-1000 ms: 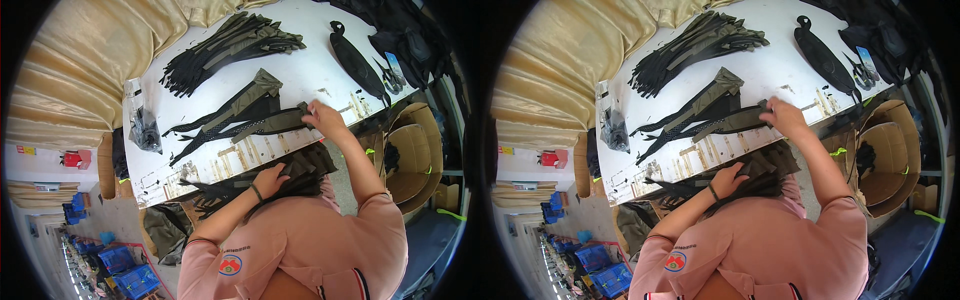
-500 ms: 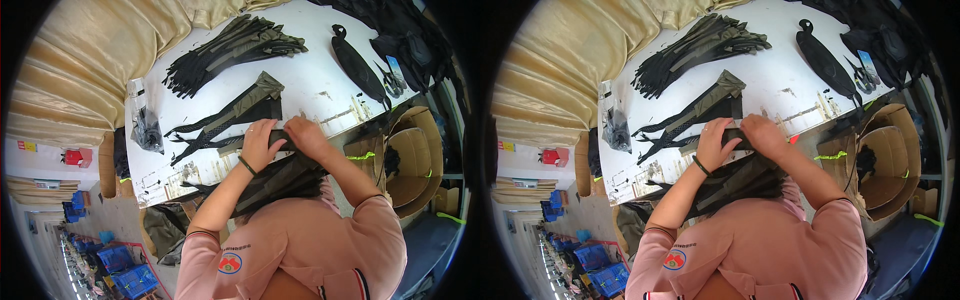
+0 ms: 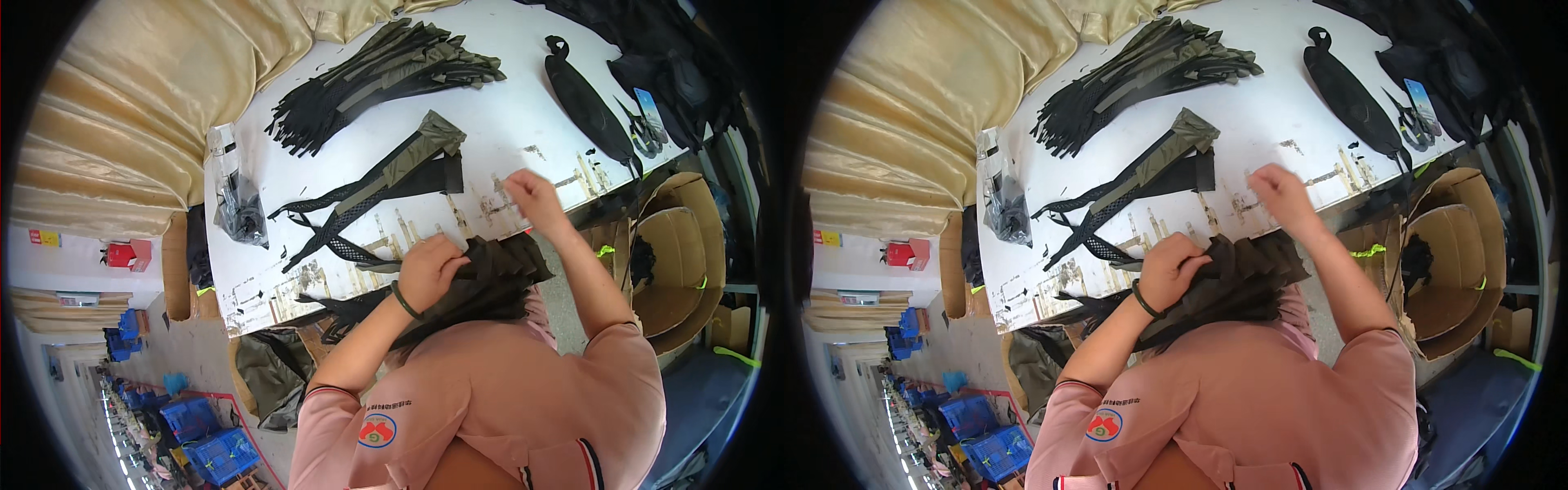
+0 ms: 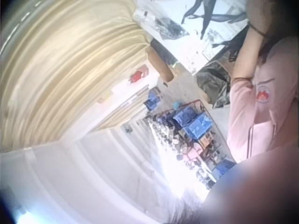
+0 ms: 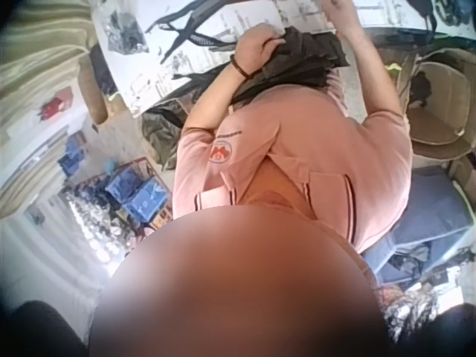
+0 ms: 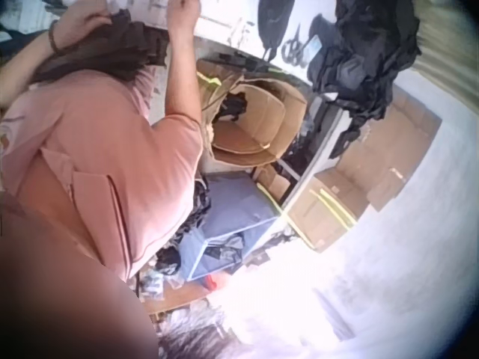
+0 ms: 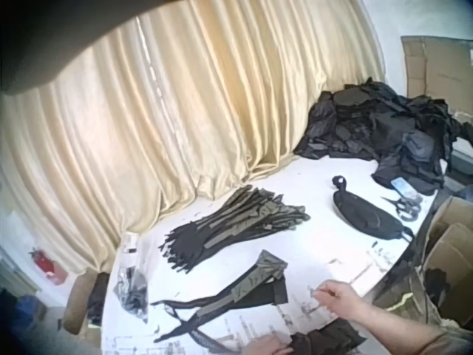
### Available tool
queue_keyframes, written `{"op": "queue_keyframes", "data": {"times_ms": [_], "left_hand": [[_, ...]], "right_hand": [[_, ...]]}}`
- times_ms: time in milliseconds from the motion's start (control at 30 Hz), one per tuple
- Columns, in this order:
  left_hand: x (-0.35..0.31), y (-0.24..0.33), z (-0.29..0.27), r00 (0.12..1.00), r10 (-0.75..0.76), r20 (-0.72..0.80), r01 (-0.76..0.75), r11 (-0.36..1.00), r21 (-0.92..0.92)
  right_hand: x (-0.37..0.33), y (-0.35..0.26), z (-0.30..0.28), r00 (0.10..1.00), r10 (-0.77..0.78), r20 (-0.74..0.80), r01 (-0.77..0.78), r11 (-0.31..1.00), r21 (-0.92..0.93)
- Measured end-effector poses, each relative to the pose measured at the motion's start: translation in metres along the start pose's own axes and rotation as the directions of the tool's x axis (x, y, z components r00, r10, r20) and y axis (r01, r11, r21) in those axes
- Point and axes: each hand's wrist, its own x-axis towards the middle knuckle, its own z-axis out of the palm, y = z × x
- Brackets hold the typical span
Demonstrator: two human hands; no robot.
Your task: Manually inspect and sort fabric straps on a workbench.
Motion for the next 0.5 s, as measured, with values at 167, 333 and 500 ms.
{"op": "queue_keyframes", "data": {"times_ms": [167, 333, 500], "left_hand": [[0.009, 0.006, -0.010, 0.997, -0.048, -0.063, 0.045, 0.998, -0.048], [0.010, 0.000, -0.018, 0.923, -0.327, 0.202, 0.375, 0.882, -0.285], [0.014, -0.001, -0.038, 0.860, -0.469, 0.203, 0.462, 0.546, -0.699]], "right_hand": [[-0.027, -0.022, 0.023, 0.862, 0.115, 0.494, -0.225, 0.960, 0.169], [-0.038, -0.035, 0.039, 0.866, -0.156, 0.476, 0.090, 0.983, 0.159], [-0.026, -0.041, 0.038, 0.869, -0.140, 0.475, -0.051, 0.929, 0.366]]}}
